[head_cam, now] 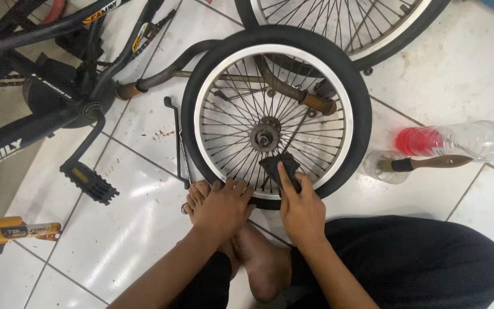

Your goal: The person cleans a bicycle wheel by scrubbing the rim and spokes with a brush. They then pour a pink liquid from a bottle into a small container and use the brush to apply the liquid to the wheel's components.

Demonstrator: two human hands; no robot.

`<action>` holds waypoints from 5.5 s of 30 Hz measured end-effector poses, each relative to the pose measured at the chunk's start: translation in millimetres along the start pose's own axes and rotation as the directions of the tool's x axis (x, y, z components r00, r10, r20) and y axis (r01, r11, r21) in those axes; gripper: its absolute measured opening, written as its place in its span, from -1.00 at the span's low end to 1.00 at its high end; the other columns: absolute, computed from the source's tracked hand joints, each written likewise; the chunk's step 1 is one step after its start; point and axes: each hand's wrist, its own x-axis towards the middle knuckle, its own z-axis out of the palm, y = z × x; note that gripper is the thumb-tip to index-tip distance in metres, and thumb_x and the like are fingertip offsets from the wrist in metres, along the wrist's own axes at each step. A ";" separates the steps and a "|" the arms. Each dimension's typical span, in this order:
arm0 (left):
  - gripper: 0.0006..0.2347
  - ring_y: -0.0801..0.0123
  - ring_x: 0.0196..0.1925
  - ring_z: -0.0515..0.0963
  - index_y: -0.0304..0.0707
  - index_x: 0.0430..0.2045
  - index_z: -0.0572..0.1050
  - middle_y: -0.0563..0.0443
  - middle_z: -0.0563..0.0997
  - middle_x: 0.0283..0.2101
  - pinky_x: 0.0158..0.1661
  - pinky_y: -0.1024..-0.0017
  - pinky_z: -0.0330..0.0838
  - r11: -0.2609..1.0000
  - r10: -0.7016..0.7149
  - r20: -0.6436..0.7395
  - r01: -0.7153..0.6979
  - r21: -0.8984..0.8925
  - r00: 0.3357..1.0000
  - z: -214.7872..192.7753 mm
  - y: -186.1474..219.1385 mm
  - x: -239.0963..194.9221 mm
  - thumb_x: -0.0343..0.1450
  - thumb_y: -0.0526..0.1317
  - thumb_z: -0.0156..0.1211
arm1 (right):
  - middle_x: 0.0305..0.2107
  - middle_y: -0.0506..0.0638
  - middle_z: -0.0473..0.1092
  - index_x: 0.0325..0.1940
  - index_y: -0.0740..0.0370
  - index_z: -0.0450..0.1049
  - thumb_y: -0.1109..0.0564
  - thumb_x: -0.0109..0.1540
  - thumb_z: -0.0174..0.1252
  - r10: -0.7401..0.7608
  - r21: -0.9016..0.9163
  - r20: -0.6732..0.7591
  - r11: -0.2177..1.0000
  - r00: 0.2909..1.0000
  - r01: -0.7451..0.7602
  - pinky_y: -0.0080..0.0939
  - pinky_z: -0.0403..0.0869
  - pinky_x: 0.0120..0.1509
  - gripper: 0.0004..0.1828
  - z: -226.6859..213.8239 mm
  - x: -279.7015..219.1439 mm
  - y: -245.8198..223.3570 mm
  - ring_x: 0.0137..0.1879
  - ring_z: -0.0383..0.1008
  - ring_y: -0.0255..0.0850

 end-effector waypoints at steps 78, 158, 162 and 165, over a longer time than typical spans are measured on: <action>-0.38 -0.05 0.39 0.39 -0.23 0.42 -0.05 -0.27 0.17 0.46 0.06 0.06 0.55 0.984 -0.163 0.131 0.171 -0.047 0.978 -85.3 -28.4 40.8 0.49 -0.09 0.09 | -0.08 0.05 0.39 0.54 -0.20 0.31 0.09 0.37 0.12 0.341 0.030 -0.082 0.940 0.936 -0.340 0.04 0.60 -0.15 -0.38 -64.1 -20.7 23.7 -0.09 0.59 0.09; -0.47 0.20 -0.24 0.70 -0.23 0.27 0.12 -0.23 0.33 0.24 -0.34 0.31 0.63 0.974 -0.048 -0.015 0.050 0.223 0.999 -70.4 -48.0 56.6 0.47 0.02 0.08 | -0.11 0.12 0.40 0.43 0.06 0.39 0.24 0.32 0.08 -0.018 -0.030 -0.068 0.999 0.998 0.016 -0.14 0.62 -0.28 -0.45 -79.4 161.2 21.3 -0.03 0.54 0.06; -0.47 0.11 -0.41 0.70 -0.28 0.28 0.17 -0.33 0.27 0.34 -0.55 0.26 0.62 0.983 -0.037 0.157 0.008 0.185 0.987 -69.9 -60.0 66.0 0.51 0.08 0.04 | -0.08 0.07 0.27 0.48 0.00 0.29 0.11 0.28 0.16 -0.010 -0.057 0.118 0.998 0.993 0.017 -0.03 0.49 -0.56 -0.35 -53.6 182.8 20.5 -0.06 0.40 -0.02; -0.47 -0.01 -0.30 0.65 -0.31 0.21 0.20 -0.36 0.29 0.28 -0.47 0.15 0.63 0.998 0.000 0.170 -0.011 0.063 0.985 -68.0 -70.0 71.5 0.48 0.04 0.17 | -0.13 0.15 0.38 0.43 -0.06 0.37 0.02 0.28 0.10 0.026 -0.096 0.088 0.995 0.996 -0.018 -0.04 0.37 -0.62 -0.42 -44.7 191.1 17.5 -0.58 0.43 -0.02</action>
